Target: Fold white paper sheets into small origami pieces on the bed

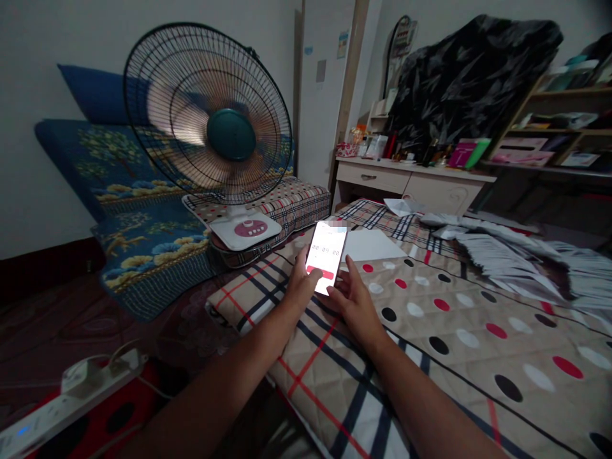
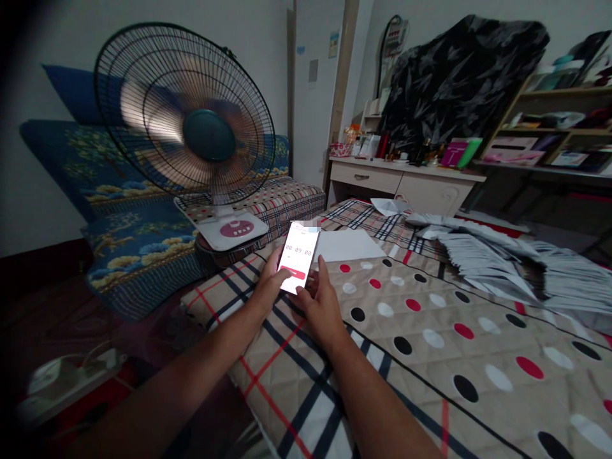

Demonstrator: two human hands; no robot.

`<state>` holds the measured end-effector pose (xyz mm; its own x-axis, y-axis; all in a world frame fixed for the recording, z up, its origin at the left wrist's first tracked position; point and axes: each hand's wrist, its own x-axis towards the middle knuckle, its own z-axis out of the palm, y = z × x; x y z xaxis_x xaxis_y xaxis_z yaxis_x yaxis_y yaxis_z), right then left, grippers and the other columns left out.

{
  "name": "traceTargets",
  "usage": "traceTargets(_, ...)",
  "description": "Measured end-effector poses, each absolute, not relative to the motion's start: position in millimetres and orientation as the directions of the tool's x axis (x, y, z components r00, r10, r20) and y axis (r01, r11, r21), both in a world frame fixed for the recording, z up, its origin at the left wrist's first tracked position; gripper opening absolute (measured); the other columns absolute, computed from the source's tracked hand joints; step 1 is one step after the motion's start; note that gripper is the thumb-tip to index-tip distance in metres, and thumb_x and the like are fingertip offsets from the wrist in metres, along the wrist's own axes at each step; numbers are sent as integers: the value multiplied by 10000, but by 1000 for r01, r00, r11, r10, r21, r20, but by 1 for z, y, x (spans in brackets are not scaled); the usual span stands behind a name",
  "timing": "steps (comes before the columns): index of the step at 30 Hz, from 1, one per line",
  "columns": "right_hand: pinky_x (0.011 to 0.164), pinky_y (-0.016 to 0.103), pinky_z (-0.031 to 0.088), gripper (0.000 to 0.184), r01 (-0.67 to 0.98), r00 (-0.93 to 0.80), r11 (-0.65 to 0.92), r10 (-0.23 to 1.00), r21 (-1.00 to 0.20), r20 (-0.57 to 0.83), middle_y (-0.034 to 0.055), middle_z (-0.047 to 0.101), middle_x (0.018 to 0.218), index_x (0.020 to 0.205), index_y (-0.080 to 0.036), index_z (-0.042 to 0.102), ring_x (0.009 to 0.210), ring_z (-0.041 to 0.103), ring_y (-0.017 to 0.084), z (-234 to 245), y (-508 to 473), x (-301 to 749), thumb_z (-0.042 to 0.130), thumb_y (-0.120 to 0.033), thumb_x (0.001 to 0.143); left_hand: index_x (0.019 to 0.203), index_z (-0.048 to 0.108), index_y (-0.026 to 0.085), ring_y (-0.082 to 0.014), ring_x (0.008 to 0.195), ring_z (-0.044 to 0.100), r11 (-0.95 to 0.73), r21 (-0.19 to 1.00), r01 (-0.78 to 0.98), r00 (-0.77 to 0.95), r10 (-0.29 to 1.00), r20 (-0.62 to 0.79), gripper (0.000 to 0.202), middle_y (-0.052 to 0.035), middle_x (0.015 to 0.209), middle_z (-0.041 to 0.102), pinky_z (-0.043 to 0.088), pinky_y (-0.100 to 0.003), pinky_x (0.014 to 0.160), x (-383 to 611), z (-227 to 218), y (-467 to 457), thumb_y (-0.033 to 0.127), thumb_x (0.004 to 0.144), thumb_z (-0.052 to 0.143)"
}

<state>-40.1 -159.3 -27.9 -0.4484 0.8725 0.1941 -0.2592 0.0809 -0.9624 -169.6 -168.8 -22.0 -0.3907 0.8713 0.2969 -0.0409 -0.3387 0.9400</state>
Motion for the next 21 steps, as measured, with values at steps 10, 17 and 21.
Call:
traceTargets(10, 967, 477, 493, 1083, -203, -482, 107, 854, -973, 194, 145, 513, 1367, 1526, -224, 123, 1075, 635, 249, -34, -152, -41, 655, -78, 594, 1249, 555, 168, -275, 1194, 560, -361, 929, -84, -456, 843, 286, 502, -81, 1236, 639, 460, -395, 992, -171, -20, -168, 277, 765, 473)
traceTargets(17, 1008, 494, 473, 1046, -189, -505, 153, 832, -970, 229, 134, 542, 1374, 1523, -251, 162, 1134, 625, 253, -39, -149, -40, 610, -41, 601, 1234, 538, 204, -273, 1056, 631, -344, 928, -143, -409, 875, 261, 473, -65, 1140, 672, 509, -386, 880, -171, -21, -168, 293, 770, 500)
traceTargets(21, 971, 477, 504, 1036, -196, -498, 139, 839, -971, 221, 136, 547, 1370, 1523, -246, 160, 1120, 633, 249, -42, -147, -39, 612, -62, 609, 1274, 481, 177, -271, 1095, 609, -349, 936, -41, -401, 864, 305, 653, -103, 1215, 627, 484, -397, 953, -170, -23, -166, 195, 645, 654)
